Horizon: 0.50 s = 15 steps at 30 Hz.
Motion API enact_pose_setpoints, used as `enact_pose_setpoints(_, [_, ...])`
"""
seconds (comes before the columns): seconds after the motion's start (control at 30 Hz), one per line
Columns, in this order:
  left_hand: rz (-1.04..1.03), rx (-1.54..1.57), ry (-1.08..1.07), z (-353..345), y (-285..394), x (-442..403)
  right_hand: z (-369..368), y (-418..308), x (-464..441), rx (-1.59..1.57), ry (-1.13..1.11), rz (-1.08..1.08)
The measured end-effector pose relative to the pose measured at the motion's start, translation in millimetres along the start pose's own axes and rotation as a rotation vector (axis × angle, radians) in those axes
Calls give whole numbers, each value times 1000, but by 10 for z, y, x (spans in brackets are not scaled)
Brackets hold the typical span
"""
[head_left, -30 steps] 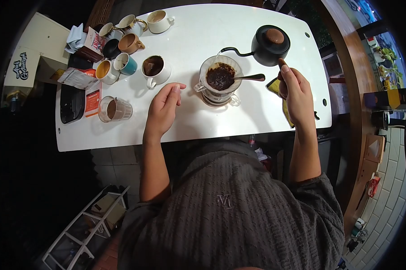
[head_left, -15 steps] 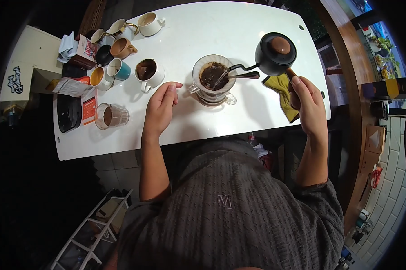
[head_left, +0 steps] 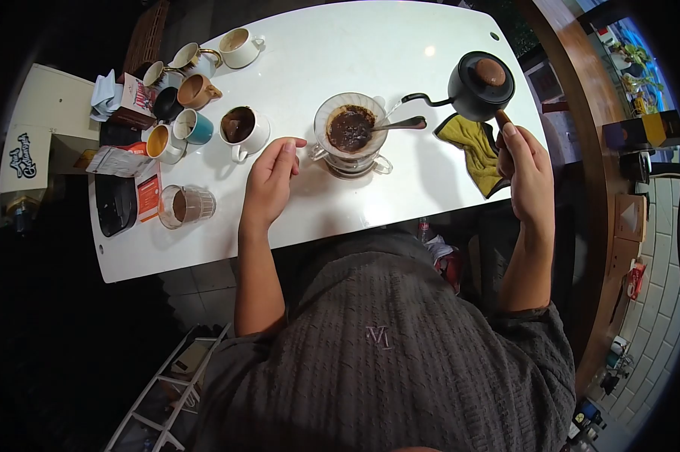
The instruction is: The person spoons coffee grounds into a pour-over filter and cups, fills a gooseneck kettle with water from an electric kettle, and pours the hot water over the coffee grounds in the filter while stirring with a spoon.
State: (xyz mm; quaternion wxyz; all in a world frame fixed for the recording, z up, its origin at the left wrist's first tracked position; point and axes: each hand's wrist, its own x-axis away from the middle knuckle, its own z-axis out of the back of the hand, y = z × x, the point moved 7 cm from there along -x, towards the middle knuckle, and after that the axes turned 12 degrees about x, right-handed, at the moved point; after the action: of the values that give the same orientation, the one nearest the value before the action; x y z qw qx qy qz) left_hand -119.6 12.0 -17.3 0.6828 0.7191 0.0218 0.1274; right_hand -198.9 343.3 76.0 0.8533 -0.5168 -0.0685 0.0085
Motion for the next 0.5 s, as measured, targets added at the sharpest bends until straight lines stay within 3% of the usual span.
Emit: enact_pose_setpoints(0.5, [14,-12,5,96,51,116,-191,-107,-180,-50,14,42])
